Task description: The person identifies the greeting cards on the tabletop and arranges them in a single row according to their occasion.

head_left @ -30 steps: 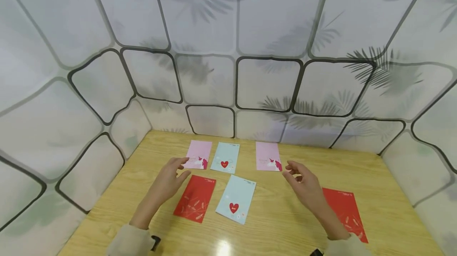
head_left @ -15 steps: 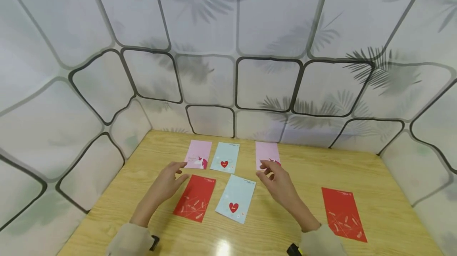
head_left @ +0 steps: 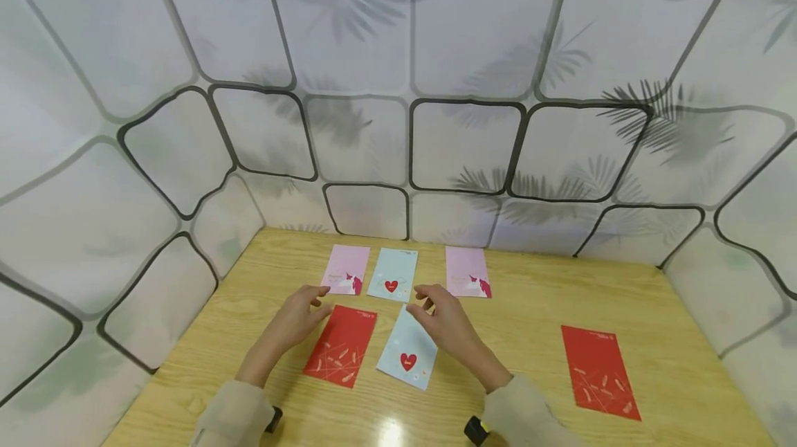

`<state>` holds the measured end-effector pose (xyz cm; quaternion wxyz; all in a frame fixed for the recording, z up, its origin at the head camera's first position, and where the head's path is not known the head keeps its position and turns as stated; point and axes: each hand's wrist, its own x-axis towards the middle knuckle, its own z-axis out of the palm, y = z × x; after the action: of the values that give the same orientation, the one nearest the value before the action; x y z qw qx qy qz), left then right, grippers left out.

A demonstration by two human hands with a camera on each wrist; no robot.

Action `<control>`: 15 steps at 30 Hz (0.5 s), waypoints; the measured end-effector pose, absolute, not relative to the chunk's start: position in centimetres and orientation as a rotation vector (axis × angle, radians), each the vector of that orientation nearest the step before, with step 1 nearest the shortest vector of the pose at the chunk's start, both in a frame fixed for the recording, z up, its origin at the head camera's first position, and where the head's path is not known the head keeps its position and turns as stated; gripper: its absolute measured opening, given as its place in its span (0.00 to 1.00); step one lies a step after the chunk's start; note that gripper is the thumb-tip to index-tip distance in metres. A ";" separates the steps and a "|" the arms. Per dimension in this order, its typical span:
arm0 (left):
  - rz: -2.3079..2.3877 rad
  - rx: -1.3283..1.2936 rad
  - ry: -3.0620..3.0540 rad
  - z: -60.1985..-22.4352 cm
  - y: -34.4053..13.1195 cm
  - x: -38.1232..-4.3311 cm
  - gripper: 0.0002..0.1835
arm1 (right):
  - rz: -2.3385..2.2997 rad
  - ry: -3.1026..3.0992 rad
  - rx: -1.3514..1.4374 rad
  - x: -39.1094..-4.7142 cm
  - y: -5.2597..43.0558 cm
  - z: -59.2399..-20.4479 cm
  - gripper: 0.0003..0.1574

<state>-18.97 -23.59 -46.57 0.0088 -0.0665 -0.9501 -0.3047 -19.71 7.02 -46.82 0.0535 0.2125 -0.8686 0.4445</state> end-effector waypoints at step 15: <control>-0.974 -0.229 -2.983 -47.4 -23.3 -19.9 0.23 | 1.277 -2.809 0.730 -20.9 2.6 -48.3 0.30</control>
<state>-19.89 -23.30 -47.43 -0.0022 -0.0729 -0.9480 -0.3097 -20.88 2.59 -48.28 -0.0146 0.2302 -0.8859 0.4025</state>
